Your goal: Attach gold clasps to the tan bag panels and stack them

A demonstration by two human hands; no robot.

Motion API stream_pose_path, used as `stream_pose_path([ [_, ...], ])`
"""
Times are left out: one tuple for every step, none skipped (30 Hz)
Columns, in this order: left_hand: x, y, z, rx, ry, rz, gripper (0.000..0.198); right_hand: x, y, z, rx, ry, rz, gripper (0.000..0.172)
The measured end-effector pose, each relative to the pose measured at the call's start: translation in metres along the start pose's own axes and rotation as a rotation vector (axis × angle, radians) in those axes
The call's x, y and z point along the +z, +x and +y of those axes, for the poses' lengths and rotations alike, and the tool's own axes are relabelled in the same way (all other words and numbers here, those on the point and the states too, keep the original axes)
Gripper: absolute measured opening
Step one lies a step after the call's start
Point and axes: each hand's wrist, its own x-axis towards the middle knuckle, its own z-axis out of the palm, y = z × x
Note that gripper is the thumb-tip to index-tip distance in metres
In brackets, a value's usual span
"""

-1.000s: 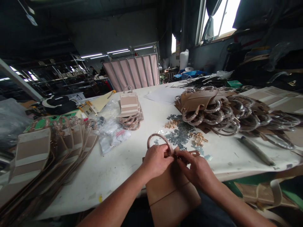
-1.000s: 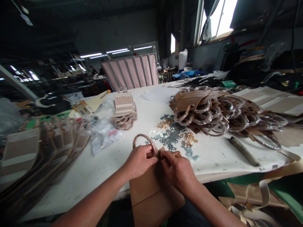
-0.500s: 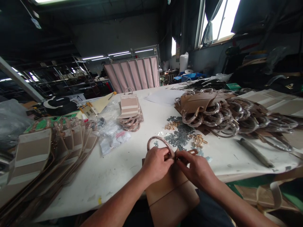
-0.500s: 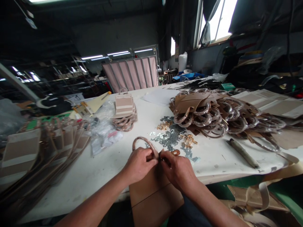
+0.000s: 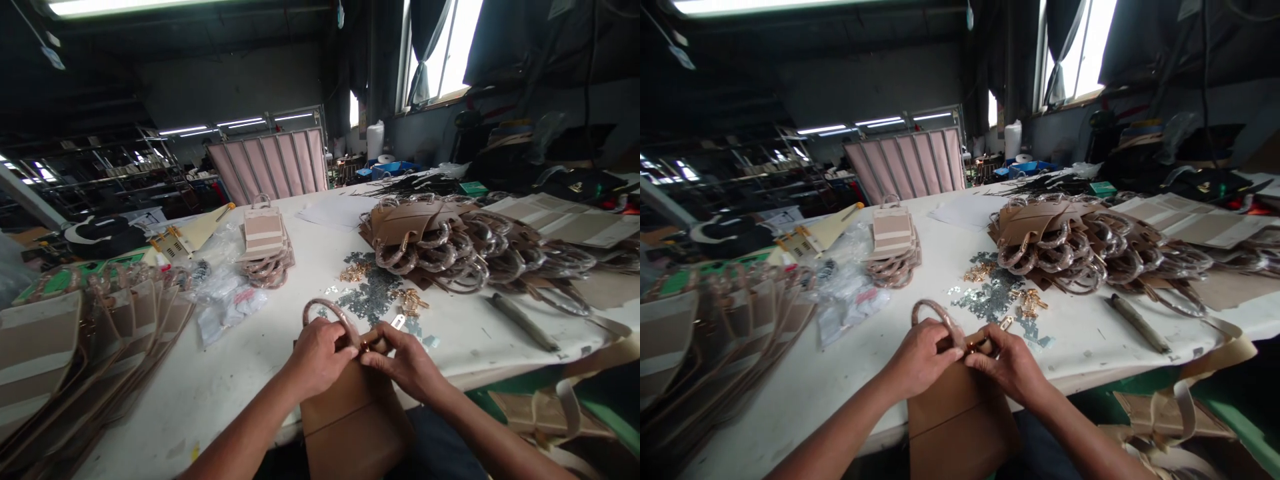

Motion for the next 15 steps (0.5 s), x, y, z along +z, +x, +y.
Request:
stream_pose_path([
  [0.002, 0.000, -0.003, 0.015, 0.042, 0.007, 0.004, 0.005, 0.001, 0.002, 0.011, 0.017, 0.029, 0.037],
  [0.004, -0.001, -0.007, 0.033, 0.093, 0.024, 0.004, 0.009, 0.003, 0.005, 0.020, 0.021, 0.050, 0.037],
  [0.008, -0.002, -0.012, 0.052, 0.153, 0.056, 0.003, 0.013, 0.005, 0.007, 0.030, 0.015, 0.061, 0.036],
  [0.012, -0.005, -0.018, 0.075, 0.217, 0.106, 0.002, 0.015, 0.007, 0.010, 0.046, 0.005, 0.065, 0.035],
  [0.017, -0.010, -0.024, 0.115, 0.280, 0.167, 0.008, 0.016, 0.010, 0.013, 0.067, -0.009, 0.067, 0.034],
  [0.022, -0.015, -0.031, 0.176, 0.332, 0.228, 0.017, 0.016, 0.013, 0.015, 0.092, -0.023, 0.067, 0.033],
  [0.027, -0.022, -0.039, 0.249, 0.375, 0.291, 0.028, 0.016, 0.016, 0.017, 0.118, -0.036, 0.068, 0.032],
  [0.033, -0.029, -0.048, 0.317, 0.405, 0.352, 0.037, 0.015, 0.018, 0.019, 0.139, -0.044, 0.068, 0.031],
  [0.038, -0.037, -0.058, 0.346, 0.415, 0.428, 0.044, 0.014, 0.021, 0.020, 0.154, -0.047, 0.067, 0.029],
  [0.043, -0.045, -0.068, 0.320, 0.399, 0.517, 0.047, 0.014, 0.023, 0.020, 0.163, -0.044, 0.063, 0.027],
  [0.048, -0.053, -0.078, 0.232, 0.345, 0.612, 0.050, 0.014, 0.026, 0.021, 0.167, -0.033, 0.057, 0.026],
  [0.052, -0.060, -0.087, 0.087, 0.249, 0.699, 0.056, 0.015, 0.029, 0.020, 0.167, -0.014, 0.049, 0.026],
  [0.055, -0.066, -0.094, -0.094, 0.107, 0.756, 0.066, 0.017, 0.032, 0.020, 0.160, 0.009, 0.044, 0.026],
  [0.057, -0.071, -0.100, -0.274, -0.083, 0.772, 0.079, 0.019, 0.035, 0.019, 0.147, 0.035, 0.042, 0.026],
  [0.057, -0.074, -0.102, -0.425, -0.296, 0.738, 0.090, 0.021, 0.039, 0.017, 0.128, 0.061, 0.047, 0.028],
])
